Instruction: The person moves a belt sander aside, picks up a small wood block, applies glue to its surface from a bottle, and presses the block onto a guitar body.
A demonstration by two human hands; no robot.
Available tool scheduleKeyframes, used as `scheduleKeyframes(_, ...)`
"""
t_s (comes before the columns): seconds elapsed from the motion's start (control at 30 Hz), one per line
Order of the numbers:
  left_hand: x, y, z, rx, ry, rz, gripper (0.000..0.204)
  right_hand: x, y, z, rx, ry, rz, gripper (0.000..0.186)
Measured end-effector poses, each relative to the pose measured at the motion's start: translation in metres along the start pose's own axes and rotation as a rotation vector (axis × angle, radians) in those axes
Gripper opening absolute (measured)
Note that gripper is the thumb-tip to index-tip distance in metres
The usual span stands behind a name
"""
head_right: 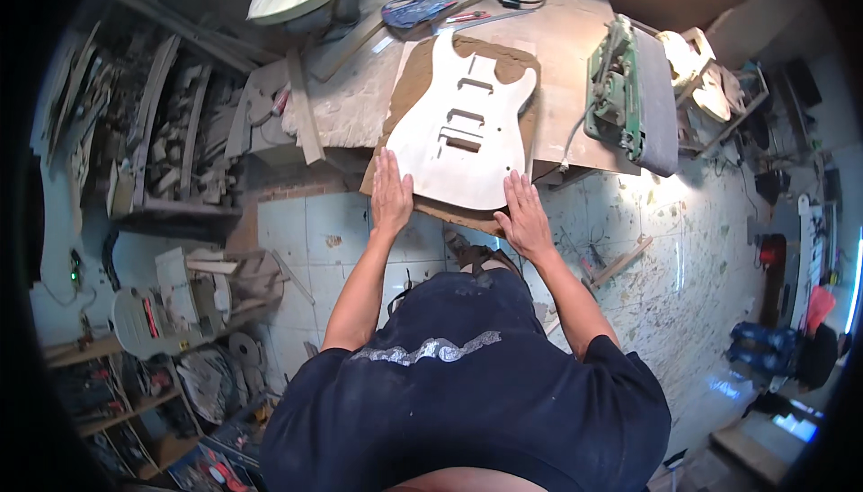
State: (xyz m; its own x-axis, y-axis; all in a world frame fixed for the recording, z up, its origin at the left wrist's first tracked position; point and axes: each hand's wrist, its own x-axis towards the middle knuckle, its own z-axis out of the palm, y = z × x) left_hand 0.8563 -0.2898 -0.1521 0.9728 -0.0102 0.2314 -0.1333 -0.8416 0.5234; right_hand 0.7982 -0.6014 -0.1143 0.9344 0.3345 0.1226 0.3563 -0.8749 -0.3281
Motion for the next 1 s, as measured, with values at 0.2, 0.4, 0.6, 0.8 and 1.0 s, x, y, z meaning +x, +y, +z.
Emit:
scheduleKeyframes(0.2, 0.028, -0.023, -0.007, -0.004, -0.097, -0.039, 0.063, 0.027, 0.028, -0.006, 0.014, -0.022, 0.023, 0.073)
scheduleKeyframes(0.4, 0.032, -0.029, -0.004, -0.024, -0.128, -0.134, 0.06, 0.055, 0.046, -0.005, 0.014, -0.072, 0.032, 0.071)
scheduleKeyframes(0.6, 0.035, -0.023, 0.003, -0.063, -0.051, -0.187, 0.055, 0.106, 0.07, -0.014, -0.02, -0.119, 0.05, 0.07)
scheduleKeyframes(0.8, 0.029, -0.028, 0.01, -0.007, 0.015, -0.243, 0.054, 0.18, 0.105, -0.01, -0.045, -0.087, 0.107, 0.074)
scheduleKeyframes(1.0, 0.011, 0.005, -0.031, -0.11, -0.031, -0.216, 0.055, 0.231, 0.182, 0.036, -0.04, 0.111, 0.199, 0.073)
